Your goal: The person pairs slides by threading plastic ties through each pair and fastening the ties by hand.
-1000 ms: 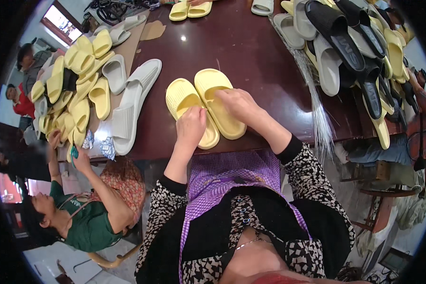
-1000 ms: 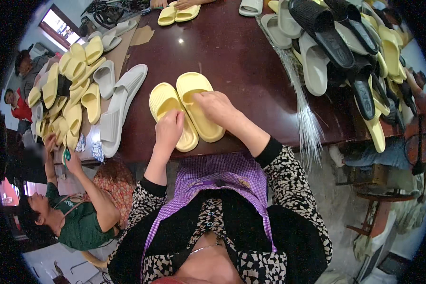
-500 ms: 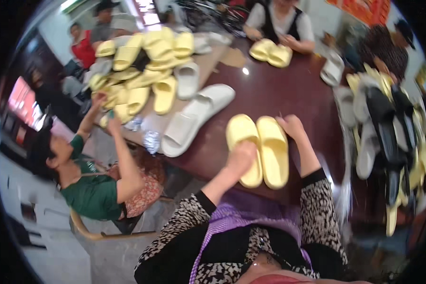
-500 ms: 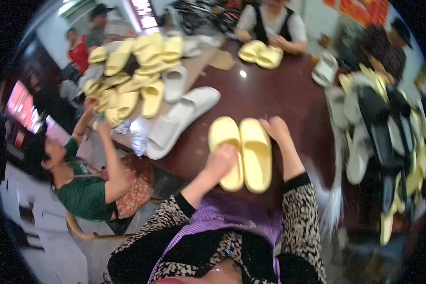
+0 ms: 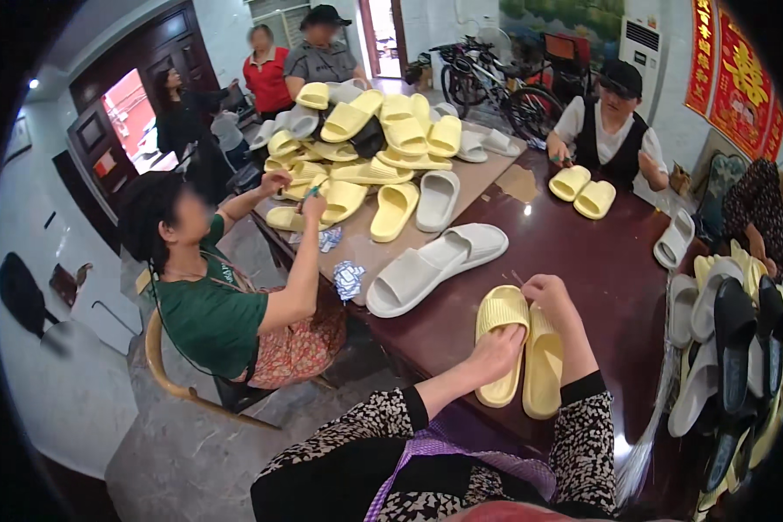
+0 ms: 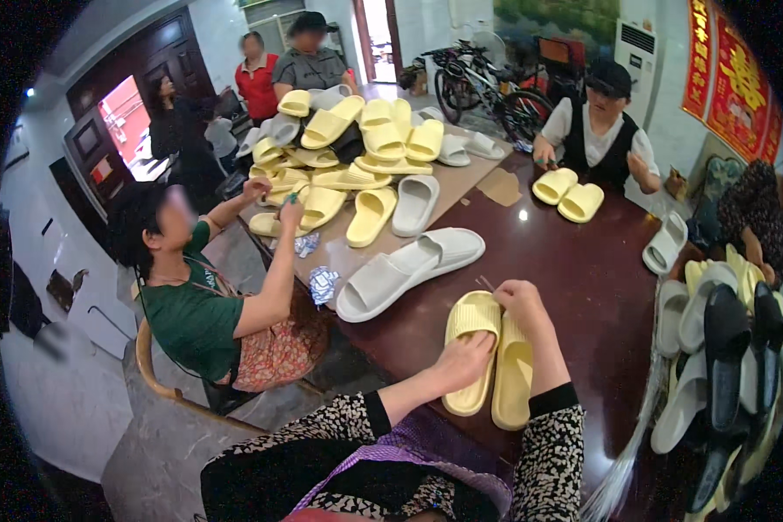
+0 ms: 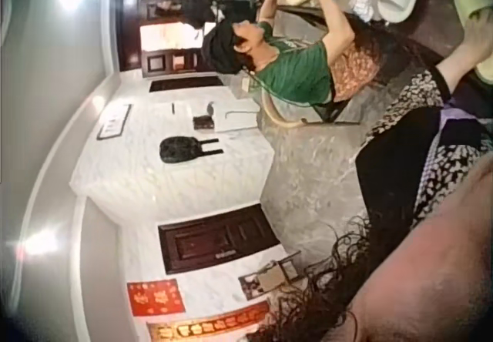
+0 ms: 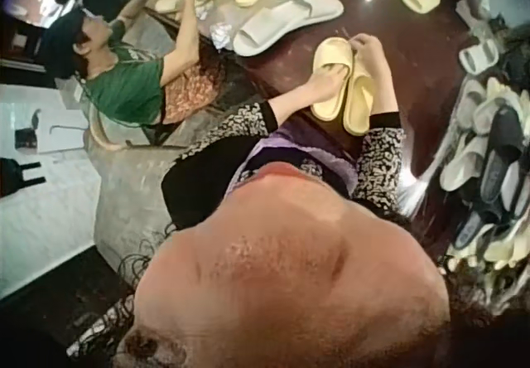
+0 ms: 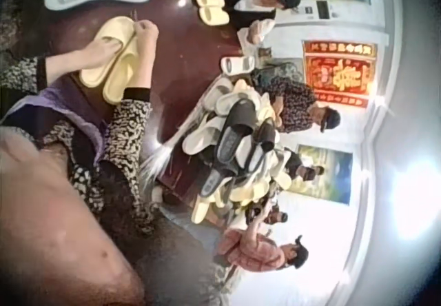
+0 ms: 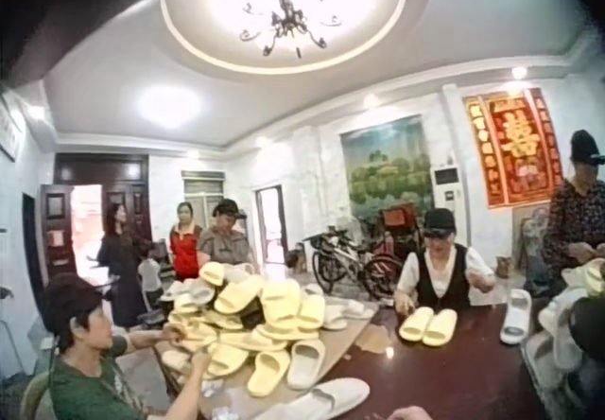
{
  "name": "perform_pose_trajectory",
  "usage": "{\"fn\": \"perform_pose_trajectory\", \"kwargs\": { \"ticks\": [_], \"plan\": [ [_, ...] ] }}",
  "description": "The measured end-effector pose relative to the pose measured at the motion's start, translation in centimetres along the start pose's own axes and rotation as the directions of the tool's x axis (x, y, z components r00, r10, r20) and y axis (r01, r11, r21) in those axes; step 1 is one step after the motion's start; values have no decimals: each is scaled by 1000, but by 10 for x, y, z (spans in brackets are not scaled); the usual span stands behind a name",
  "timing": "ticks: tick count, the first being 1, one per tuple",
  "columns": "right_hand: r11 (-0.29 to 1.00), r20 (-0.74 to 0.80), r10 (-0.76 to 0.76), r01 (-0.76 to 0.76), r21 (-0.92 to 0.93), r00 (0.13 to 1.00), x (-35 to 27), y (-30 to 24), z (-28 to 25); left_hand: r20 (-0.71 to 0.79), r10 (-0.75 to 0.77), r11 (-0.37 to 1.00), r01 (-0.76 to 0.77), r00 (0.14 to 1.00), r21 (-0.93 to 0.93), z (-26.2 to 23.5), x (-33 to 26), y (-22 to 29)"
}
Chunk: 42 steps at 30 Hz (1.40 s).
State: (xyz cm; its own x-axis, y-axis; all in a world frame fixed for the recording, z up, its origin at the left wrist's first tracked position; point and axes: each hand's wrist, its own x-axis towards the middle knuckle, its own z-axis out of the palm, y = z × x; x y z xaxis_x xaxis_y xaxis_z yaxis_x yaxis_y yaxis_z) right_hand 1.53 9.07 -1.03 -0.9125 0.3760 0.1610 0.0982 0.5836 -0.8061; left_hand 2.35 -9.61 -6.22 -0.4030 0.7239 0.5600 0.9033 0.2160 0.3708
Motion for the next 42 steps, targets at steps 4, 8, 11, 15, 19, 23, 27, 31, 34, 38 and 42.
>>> {"fn": "perform_pose_trajectory", "kwargs": {
  "ticks": [4,8,11,15,19,23,27,31,34,38,42],
  "plan": [
    [996,199,-24,41,-81,980,15,8,17,28,-6,1000,5,1000,5,2,1,2],
    [982,228,-99,131,-132,969,20,14,32,40,-8,1000,8,999,3,1,0,-5],
    [981,160,-155,172,-94,975,17,17,39,21,-4,1000,4,1000,13,1,-4,-4],
    [967,46,41,-51,251,998,9,17,25,-1,-4,1000,4,1000,0,0,-6,-4],
    [776,-52,273,-188,602,961,8,31,6,-67,32,997,-36,997,-62,12,-3,-10],
    [565,-143,320,-68,822,936,0,36,-2,-129,9,977,-37,992,-211,4,-4,-11],
    [513,-131,333,-63,856,934,-17,33,3,-3,-196,832,164,981,-530,-17,11,-4],
    [435,-153,362,-21,900,919,-34,27,2,-148,-248,816,124,957,-564,-30,44,-9],
    [497,-216,339,21,868,916,-48,9,15,-243,-276,805,86,930,-587,-12,63,-19],
    [627,-337,238,121,770,911,-71,8,20,375,-392,428,527,840,-734,-6,81,3],
    [842,-430,144,118,526,891,-71,7,0,164,-280,656,313,946,-687,44,91,-19]
  ]
}}
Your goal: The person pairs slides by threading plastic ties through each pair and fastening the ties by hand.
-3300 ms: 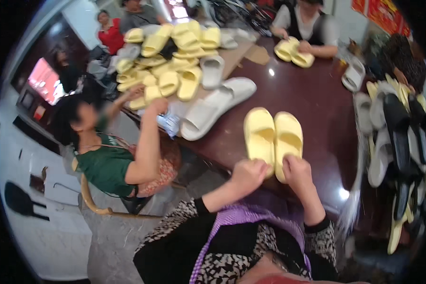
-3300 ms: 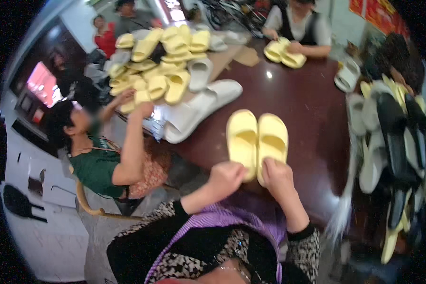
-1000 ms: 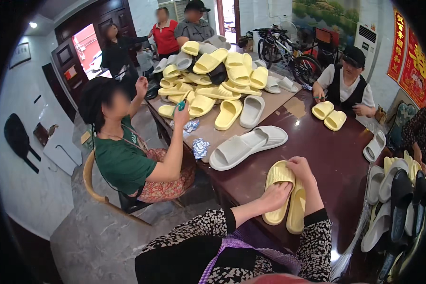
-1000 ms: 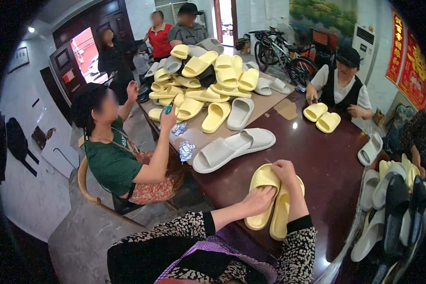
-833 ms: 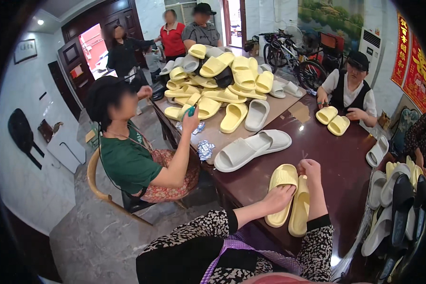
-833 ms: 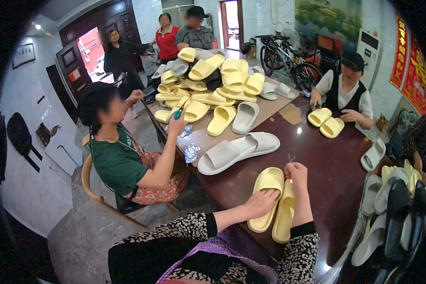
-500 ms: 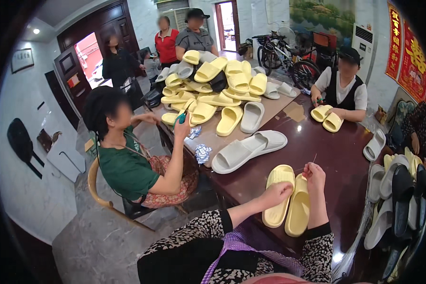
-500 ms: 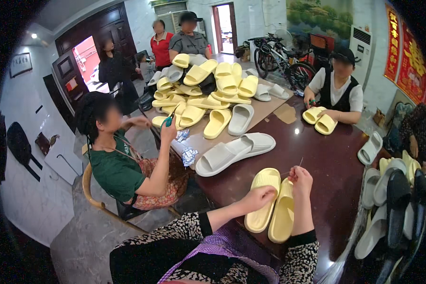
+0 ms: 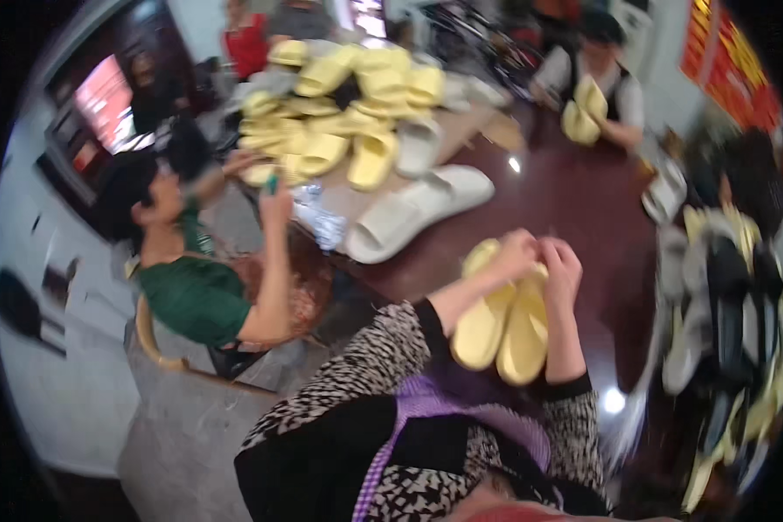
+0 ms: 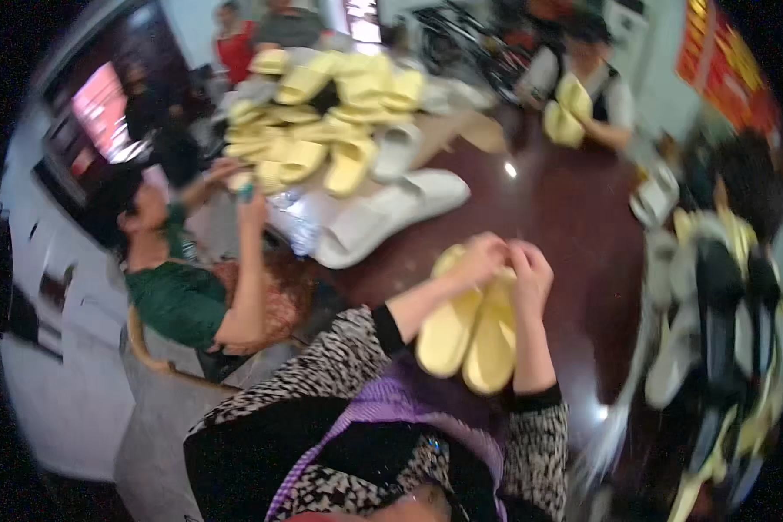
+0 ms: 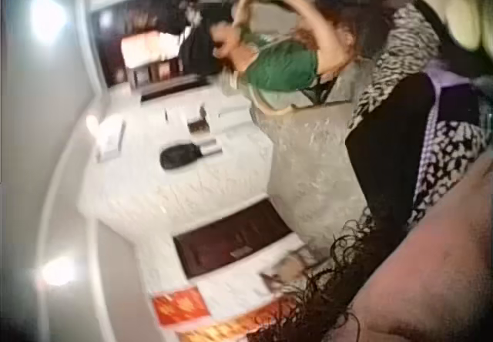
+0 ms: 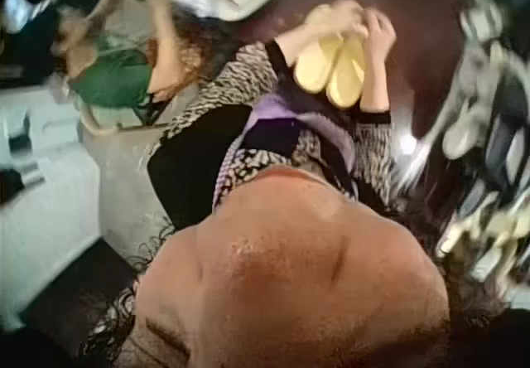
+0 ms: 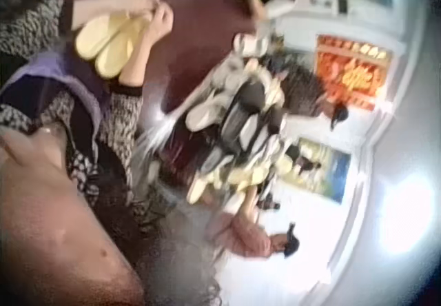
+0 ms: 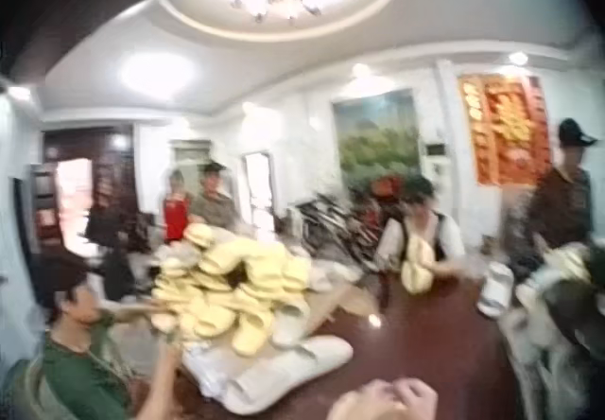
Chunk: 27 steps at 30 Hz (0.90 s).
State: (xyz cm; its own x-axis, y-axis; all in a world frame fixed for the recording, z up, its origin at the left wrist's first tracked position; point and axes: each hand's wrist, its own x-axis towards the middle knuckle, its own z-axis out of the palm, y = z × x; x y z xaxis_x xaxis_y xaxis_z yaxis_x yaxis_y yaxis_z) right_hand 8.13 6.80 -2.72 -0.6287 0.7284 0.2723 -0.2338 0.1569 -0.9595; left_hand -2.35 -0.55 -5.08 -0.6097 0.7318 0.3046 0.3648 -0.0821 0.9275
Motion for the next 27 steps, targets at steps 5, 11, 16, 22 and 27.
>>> {"fn": "perform_pose_trajectory", "kwargs": {
  "ticks": [5,11,16,22,27],
  "plan": [
    [984,-31,109,-103,148,994,5,-15,19,-73,-55,984,42,996,-174,-24,2,10],
    [897,-95,179,-123,425,979,6,1,-3,-5,-202,932,191,979,-307,-16,-4,27],
    [914,-28,156,-134,384,987,-5,-4,2,-21,-220,909,197,975,-368,-17,-12,41],
    [942,-42,73,-56,331,996,-9,-8,16,-22,-246,870,211,969,-446,-19,-11,40],
    [974,-7,110,-107,199,994,-8,-5,15,-6,-248,831,210,969,-515,-22,-10,34]
  ]
}}
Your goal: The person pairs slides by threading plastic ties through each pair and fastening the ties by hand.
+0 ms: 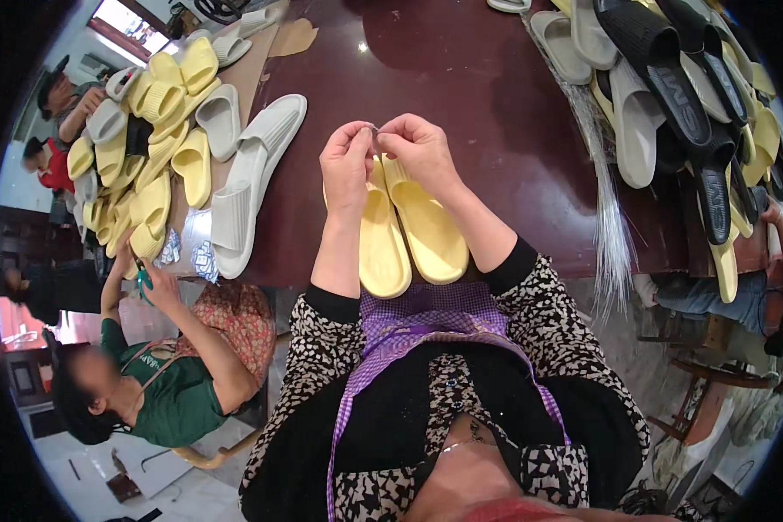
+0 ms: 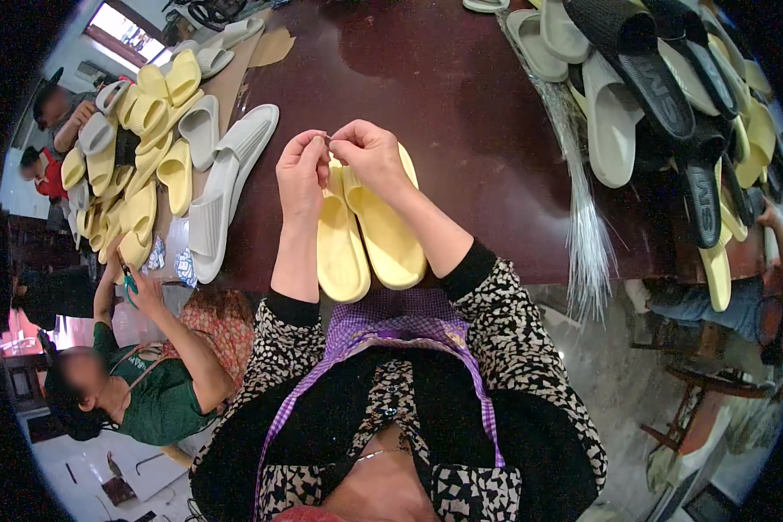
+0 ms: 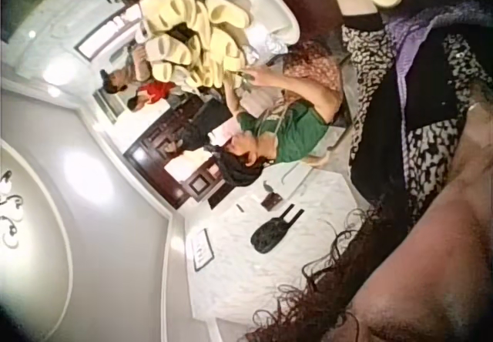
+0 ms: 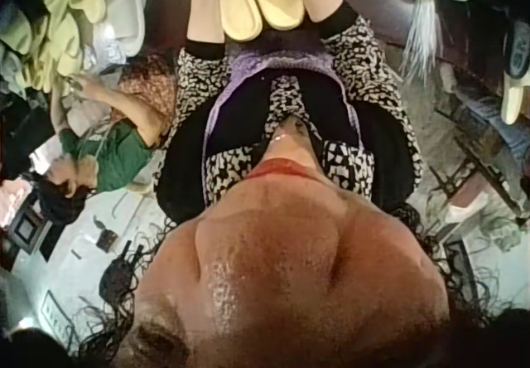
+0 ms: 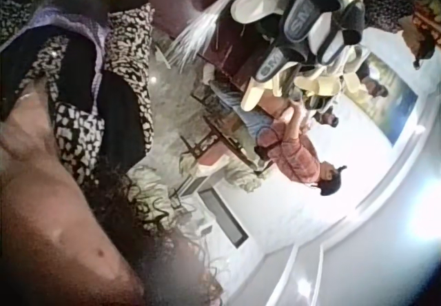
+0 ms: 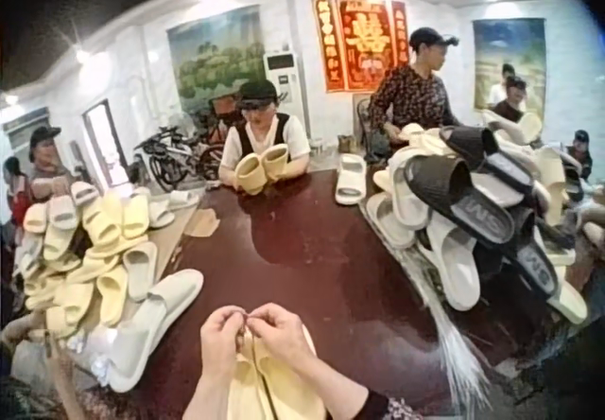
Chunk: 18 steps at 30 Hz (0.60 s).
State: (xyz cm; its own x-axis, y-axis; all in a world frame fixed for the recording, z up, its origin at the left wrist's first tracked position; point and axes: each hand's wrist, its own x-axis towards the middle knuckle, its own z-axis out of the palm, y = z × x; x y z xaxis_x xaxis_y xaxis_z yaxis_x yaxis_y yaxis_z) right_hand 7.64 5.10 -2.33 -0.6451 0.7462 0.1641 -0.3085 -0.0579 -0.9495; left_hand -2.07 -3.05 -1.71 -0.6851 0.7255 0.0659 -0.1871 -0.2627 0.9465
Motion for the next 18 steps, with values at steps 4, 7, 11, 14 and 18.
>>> {"fn": "perform_pose_trajectory", "kwargs": {
  "ticks": [4,7,11,14,18],
  "plan": [
    [1000,-3,7,-7,-14,1000,0,0,0,5,6,1000,-6,1000,-13,-1,-1,-2],
    [1000,-22,-5,5,-12,1000,-2,1,1,5,-9,998,9,1000,-57,-3,-2,-3],
    [999,-24,4,-5,-35,1000,-1,-2,2,4,2,999,-2,1000,-52,-2,-1,-3],
    [997,-21,4,-5,-76,1000,1,1,-2,14,4,998,-3,1000,-61,0,1,-6],
    [997,-21,16,-18,-79,1000,5,1,-4,6,5,1000,-5,1000,-29,0,7,-10]
  ]
}}
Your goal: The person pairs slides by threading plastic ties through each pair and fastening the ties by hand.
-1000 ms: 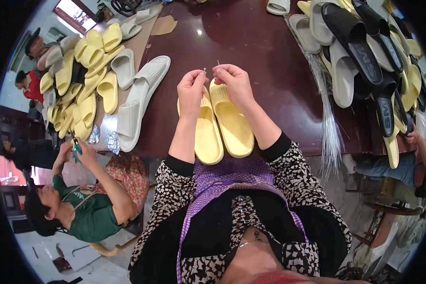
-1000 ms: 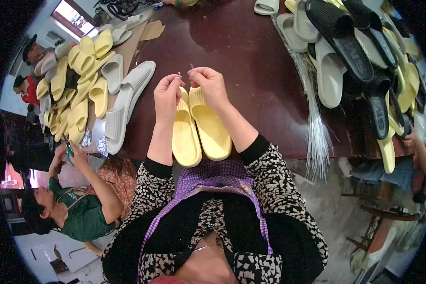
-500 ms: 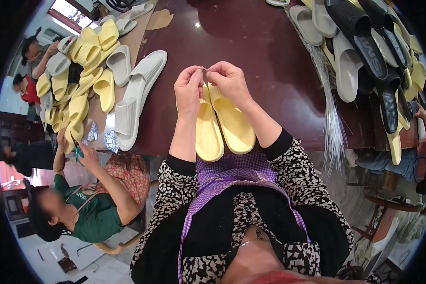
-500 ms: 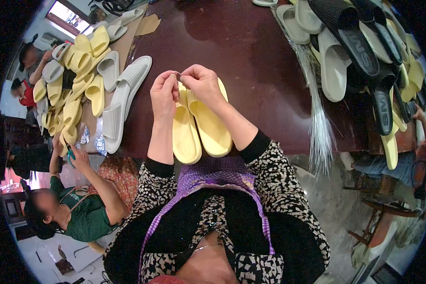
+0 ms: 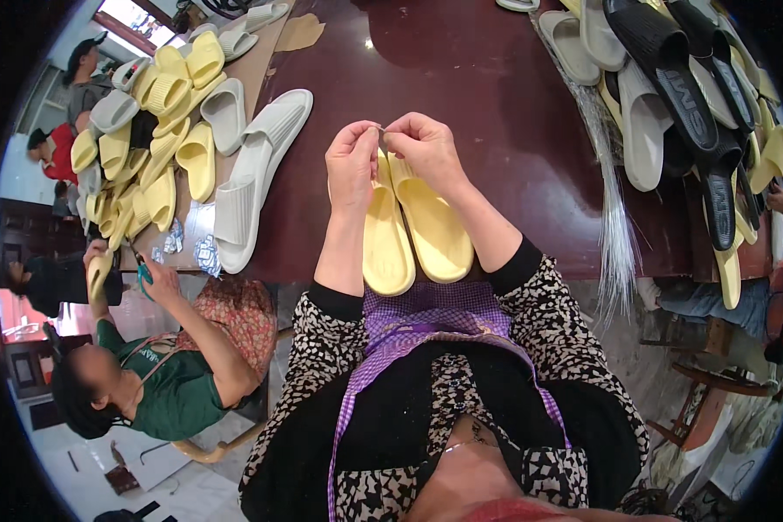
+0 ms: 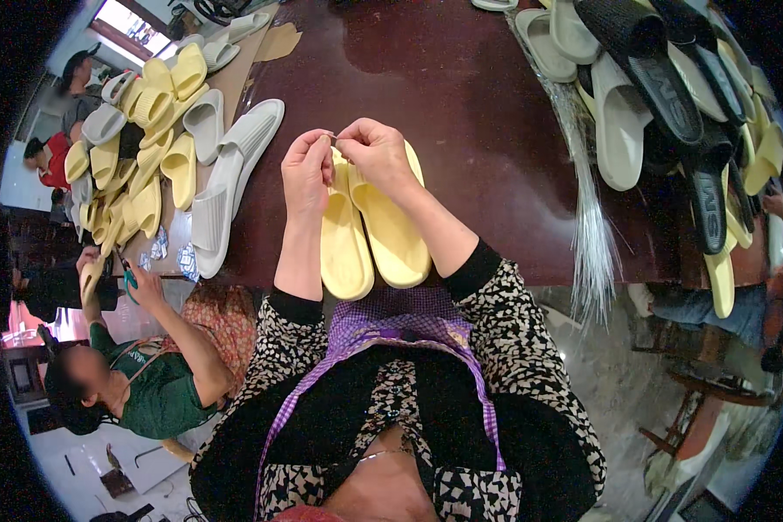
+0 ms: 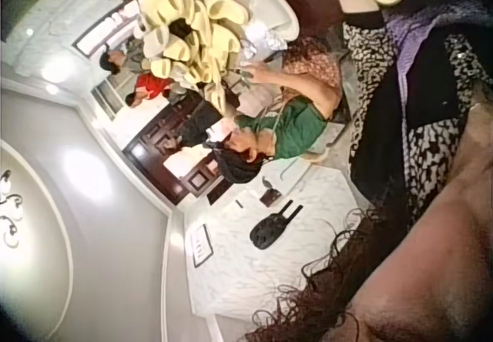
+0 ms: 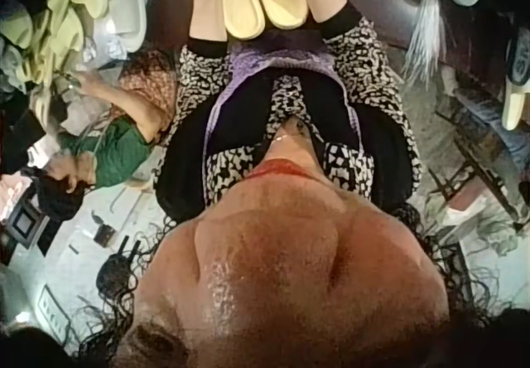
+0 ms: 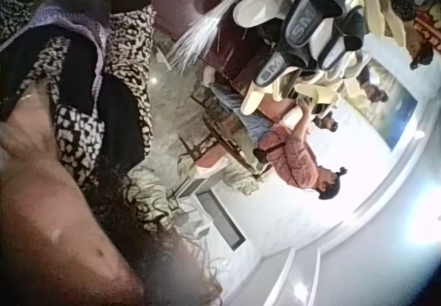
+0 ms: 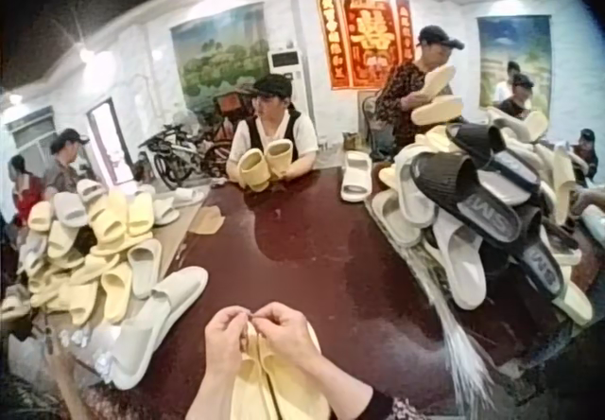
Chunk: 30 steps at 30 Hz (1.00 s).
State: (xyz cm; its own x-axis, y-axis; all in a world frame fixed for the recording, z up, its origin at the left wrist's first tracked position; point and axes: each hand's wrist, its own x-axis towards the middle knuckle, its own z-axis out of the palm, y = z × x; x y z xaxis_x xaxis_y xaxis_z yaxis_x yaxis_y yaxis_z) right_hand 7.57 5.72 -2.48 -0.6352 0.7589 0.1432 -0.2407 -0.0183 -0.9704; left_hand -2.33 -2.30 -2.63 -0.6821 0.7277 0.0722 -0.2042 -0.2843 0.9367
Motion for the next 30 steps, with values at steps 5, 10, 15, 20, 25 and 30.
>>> {"fn": "perform_pose_trajectory", "kwargs": {
  "ticks": [5,10,15,20,25,30],
  "plan": [
    [986,-11,-70,67,-155,997,1,-12,16,-61,7,997,-2,998,73,-12,-1,12],
    [972,-30,-82,73,-224,996,-9,-9,-2,-25,19,984,-14,1000,177,6,-14,6],
    [995,-3,-7,6,-103,1000,-17,-9,0,37,-1,991,-3,999,131,-3,-14,-2],
    [999,27,-10,11,-30,1000,-11,0,-2,116,-88,995,82,989,62,-12,-6,-2],
    [1000,60,5,-5,-7,998,-7,2,-6,189,-162,987,158,969,32,-15,1,-3],
    [1000,59,-6,5,9,998,-6,6,-6,204,-170,985,170,964,17,-14,-1,-3]
  ]
}}
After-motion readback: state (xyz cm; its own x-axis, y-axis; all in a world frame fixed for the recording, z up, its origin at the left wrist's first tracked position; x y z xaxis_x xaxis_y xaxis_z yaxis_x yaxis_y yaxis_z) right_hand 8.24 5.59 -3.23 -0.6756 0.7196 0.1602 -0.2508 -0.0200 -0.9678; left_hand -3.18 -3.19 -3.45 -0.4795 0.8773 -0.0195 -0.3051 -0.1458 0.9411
